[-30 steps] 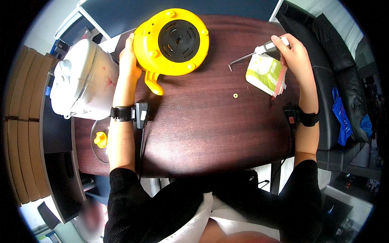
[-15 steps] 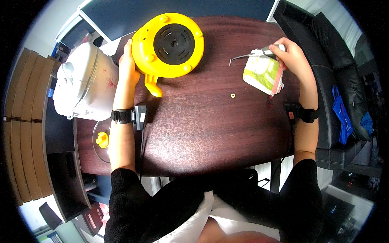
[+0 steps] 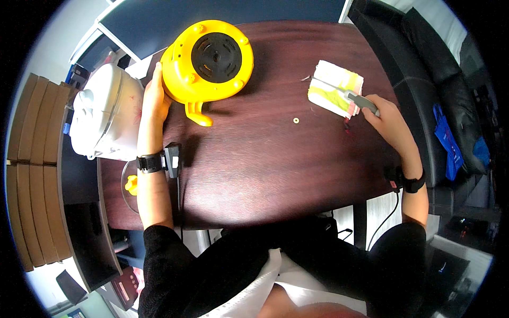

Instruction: The person uses a screwdriver to remove a screw from a glass lid and then from the bottom of a yellow appliance. They also wipe the inside of the yellow appliance with a cloth.

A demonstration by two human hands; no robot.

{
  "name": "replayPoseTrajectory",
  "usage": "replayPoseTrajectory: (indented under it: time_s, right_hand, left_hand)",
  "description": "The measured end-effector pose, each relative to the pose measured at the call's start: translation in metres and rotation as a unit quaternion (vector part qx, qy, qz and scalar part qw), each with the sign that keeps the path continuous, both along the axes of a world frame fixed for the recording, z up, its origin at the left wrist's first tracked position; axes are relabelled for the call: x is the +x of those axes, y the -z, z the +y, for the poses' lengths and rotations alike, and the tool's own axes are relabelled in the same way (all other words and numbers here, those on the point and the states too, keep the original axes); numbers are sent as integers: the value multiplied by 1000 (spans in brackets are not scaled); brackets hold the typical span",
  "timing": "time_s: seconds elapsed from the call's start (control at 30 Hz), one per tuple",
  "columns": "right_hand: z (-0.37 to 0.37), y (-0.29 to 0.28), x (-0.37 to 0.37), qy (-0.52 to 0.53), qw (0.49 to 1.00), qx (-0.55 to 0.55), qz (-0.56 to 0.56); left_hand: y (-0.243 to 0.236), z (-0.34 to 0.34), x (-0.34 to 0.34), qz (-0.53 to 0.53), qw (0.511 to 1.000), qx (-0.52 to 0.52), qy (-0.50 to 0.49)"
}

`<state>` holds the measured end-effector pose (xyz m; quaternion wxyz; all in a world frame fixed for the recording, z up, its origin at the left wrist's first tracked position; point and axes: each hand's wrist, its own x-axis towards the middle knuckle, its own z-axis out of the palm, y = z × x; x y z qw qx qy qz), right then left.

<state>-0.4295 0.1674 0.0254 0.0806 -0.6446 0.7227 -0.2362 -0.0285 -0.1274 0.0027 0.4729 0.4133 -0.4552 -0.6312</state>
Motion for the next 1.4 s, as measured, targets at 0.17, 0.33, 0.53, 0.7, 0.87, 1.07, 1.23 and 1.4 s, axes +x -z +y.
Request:
replayPoseTrajectory:
  time_s: [0.17,0.33,0.53,0.7,0.87,1.07,1.23,1.4]
  right_hand:
    - [35,2,2,69,997,-12,37]
    - [62,10,4,86,993,35,78]
    - [80,1,10,74,986,77,125]
    - [85,11,1,88,981,117,127]
    - [80,23,-22,63,967,111,221]
    - [60,19,-25,24,973,113,202]
    - [19,21,-33,-36,985,71,155]
    - [-44,36,-37,-20,988,84,127]
  left_hand:
    - [-4,4,-9,-6,999,-35,-8]
    - [-12,8,-22,-42,995,-87,-13]
    - [-17,10,-29,-102,988,-117,-1]
    - [-27,17,-40,-169,973,-156,14]
    - [-33,24,-48,-217,952,-203,72]
    - [-32,25,-47,-265,926,-250,101]
    - [-34,15,-48,-287,909,-287,91]
    - [-44,-3,-44,-320,903,-264,116]
